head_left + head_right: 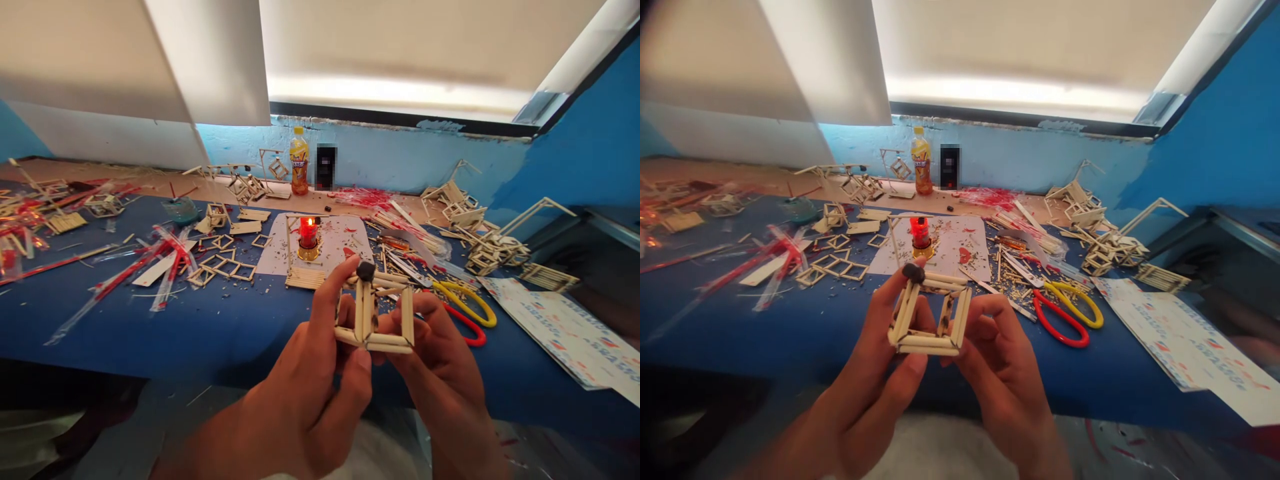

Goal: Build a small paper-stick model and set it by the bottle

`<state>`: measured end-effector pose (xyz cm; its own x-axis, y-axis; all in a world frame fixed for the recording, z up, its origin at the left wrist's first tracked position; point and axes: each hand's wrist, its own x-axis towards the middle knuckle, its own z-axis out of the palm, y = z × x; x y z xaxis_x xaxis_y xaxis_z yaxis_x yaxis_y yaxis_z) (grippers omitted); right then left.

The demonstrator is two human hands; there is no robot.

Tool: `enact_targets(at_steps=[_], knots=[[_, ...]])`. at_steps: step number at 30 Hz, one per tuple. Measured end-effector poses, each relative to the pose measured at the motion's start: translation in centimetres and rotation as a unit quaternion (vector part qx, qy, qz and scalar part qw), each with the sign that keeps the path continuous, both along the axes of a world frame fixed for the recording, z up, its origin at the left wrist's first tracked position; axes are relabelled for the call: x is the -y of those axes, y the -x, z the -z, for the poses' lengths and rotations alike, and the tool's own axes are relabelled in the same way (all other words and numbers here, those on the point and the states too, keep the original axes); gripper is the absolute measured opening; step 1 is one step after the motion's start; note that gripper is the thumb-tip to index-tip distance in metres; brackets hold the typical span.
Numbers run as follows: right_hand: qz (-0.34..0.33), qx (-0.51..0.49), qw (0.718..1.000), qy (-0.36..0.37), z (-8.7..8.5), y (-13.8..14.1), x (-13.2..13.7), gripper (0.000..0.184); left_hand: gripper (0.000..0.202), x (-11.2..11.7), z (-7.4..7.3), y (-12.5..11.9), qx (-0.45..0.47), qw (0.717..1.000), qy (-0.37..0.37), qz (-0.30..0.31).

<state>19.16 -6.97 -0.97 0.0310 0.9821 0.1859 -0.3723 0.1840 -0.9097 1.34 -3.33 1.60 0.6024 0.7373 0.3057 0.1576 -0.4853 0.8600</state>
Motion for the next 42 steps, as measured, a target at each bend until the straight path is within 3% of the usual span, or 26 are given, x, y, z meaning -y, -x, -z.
enact_targets(at_steps=[6, 11, 20, 26, 29, 34, 38, 42], knots=[[0.024, 0.045, 0.998, -0.026, -0.1, 0.2, 0.3, 0.010, 0.065, -0.2, 0.3, -0.3, 0.066, 0.997, 0.030, 0.022], [0.060, 0.101, 0.992, -0.043, -0.3, 0.1, 0.5, 0.010, 0.065, 0.0, 0.9, -0.5, 0.089, 0.995, 0.044, -0.015], [0.064, 0.015, 0.998, 0.003, -1.4, 1.6, 0.6, 0.014, 0.063, 0.8, 1.5, -1.8, 0.173, 0.980, 0.092, -0.034], [0.068, 0.079, 0.994, -0.045, -0.5, 1.0, 0.3, 0.012, 0.062, 0.5, 1.4, -1.7, 0.175, 0.978, 0.098, -0.049], [0.105, 0.101, 0.988, -0.052, 0.0, 0.9, 0.3, 0.015, 0.061, 0.4, 1.4, -1.6, 0.180, 0.977, 0.097, -0.056], [0.173, 0.077, 0.977, -0.102, 0.3, 2.1, 0.2, 0.036, 0.059, 0.3, 1.2, -1.5, 0.189, 0.976, 0.099, -0.051], [0.263, 0.096, 0.948, -0.151, 0.8, 3.0, 0.2, 0.053, 0.064, 0.3, 1.5, -1.5, 0.166, 0.978, 0.103, -0.077], [0.266, 0.098, 0.949, -0.134, 1.0, 2.8, 0.2, 0.052, 0.065, 0.4, 2.0, -1.4, 0.153, 0.978, 0.098, -0.100]])
